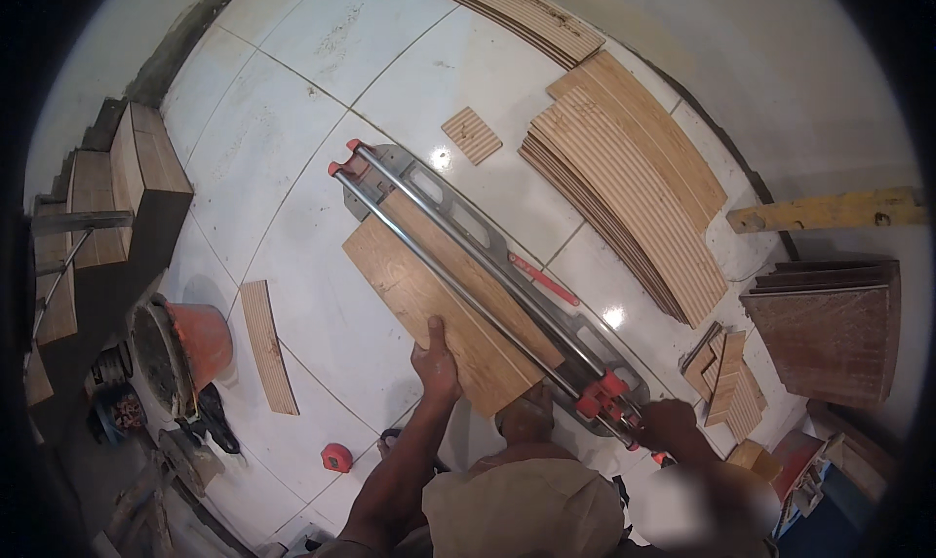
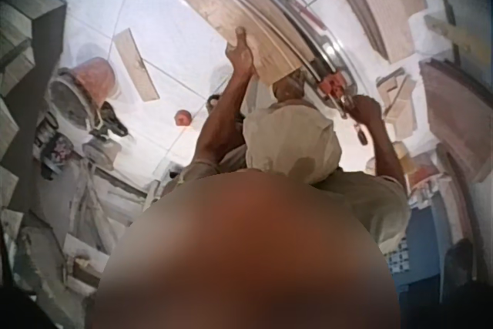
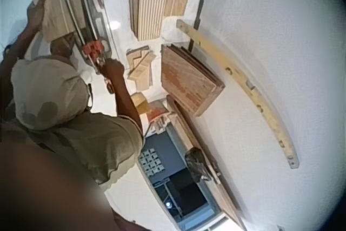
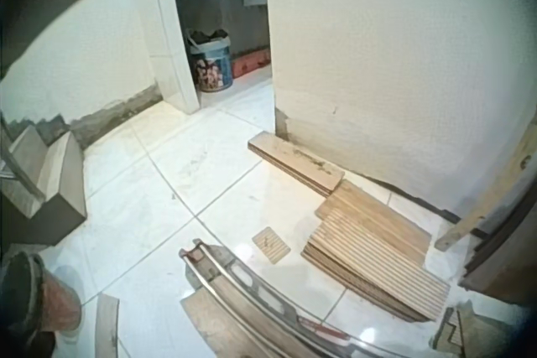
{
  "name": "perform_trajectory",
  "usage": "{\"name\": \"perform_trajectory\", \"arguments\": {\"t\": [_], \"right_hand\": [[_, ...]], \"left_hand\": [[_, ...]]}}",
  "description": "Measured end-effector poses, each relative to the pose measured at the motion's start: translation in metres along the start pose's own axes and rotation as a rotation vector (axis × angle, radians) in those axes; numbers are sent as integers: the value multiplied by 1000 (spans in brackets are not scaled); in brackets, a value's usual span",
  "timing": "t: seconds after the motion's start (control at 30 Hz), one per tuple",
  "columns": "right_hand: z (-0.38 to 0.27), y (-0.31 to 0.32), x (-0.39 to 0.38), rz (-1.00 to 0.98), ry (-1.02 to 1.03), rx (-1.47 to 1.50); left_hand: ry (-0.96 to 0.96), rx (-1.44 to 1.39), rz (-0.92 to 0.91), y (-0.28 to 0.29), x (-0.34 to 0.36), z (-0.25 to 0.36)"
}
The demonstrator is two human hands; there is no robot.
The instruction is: Measuring and cutting ceramic tiles using a manual tile cutter.
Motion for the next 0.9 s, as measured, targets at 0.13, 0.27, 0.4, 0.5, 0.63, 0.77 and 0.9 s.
{"name": "perform_trajectory", "arguments": {"t": [0.13,0.27,0.4,0.5,0.63,0.77,0.9], "right_hand": [[-1,71,18,438,78,309],[-35,111,58,724,327,883],[-55,104,106,563,345,904],[-58,103,124,543,443,962],[-71,116,129,450,365,916],[-63,117,135,491,345,780],[-66,117,131,573,304,741]], "left_hand": [[39,-37,-1,-25,-7,-5],[-51,-37,44,-30,-5,-9],[-12,-101,15,-28,-5,-6],[5,-125,6,-29,-7,-4],[-83,-192,50,-23,-12,-1],[-65,-67,52,-20,-8,-3],[-9,-99,38,-17,-6,-6]]}}
Point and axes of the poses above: each hand's wrist, its own x-axis towards the middle knuckle, its own y-axis out of the back of the hand, z = x × y, the point moved 5 cm from there along x, towards the middle knuckle, and after that the axes turned 3 degrees about y, right-handed, at the moved point
